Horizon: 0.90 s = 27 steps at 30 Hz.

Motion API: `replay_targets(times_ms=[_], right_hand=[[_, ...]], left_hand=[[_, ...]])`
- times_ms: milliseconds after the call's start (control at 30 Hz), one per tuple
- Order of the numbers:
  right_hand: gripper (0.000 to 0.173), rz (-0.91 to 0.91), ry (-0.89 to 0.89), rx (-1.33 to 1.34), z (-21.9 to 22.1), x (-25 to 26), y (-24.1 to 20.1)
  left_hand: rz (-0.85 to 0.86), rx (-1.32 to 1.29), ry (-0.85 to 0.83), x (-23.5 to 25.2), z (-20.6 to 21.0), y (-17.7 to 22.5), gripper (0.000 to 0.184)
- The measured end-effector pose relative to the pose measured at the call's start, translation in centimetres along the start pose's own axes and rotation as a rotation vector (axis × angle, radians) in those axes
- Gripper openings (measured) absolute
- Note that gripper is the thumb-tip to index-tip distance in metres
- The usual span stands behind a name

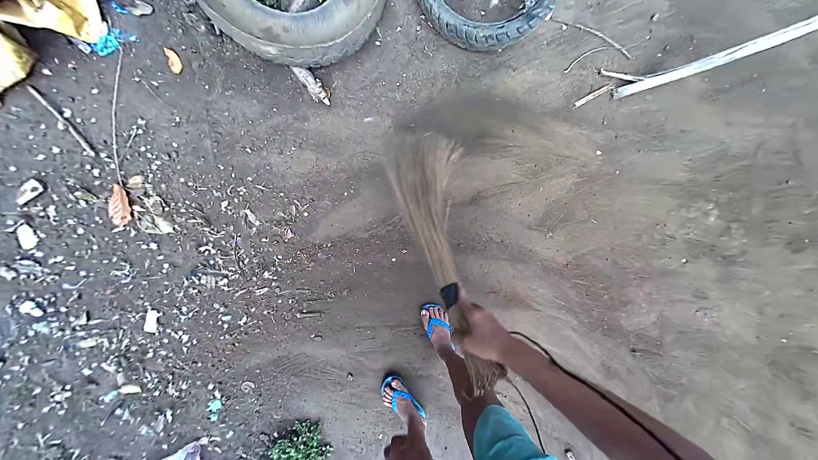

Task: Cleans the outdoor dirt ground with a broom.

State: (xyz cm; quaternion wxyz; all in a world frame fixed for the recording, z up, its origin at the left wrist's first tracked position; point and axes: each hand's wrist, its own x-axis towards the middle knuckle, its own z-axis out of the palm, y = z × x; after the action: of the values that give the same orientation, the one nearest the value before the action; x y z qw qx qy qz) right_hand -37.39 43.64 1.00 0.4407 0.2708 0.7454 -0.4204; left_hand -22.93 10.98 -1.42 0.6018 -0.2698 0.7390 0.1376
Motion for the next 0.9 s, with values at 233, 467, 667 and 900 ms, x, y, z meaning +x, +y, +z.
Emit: replay_targets(times_ms=[233, 467, 667, 900], right_hand=[[0.112, -0.417, -0.311, 0.759, 6.8, -8.6, -2.0], [0.091, -0.213, -0.15, 0.485, 8.8, -17.0, -1.2], [0.058, -0.03, -0.334, 0.426, 17.8, -15.8, -5.3], [0.046, 0.297, -0.963, 0.178, 33.9, -9.9, -16.5]], left_hand=[[0.55, -1.562, -0.386, -2.5, -5.0, 14.3, 0.073], [0.753, -1.727, -0.896, -8.9, -5.2, 15.5, 0.082], [0.751, -1.801, -0.572, -5.6, -6.5, 4.4, 0.024], [0.099, -2.171, 0.335, -2.3, -12.3, -14.8, 0.029]])
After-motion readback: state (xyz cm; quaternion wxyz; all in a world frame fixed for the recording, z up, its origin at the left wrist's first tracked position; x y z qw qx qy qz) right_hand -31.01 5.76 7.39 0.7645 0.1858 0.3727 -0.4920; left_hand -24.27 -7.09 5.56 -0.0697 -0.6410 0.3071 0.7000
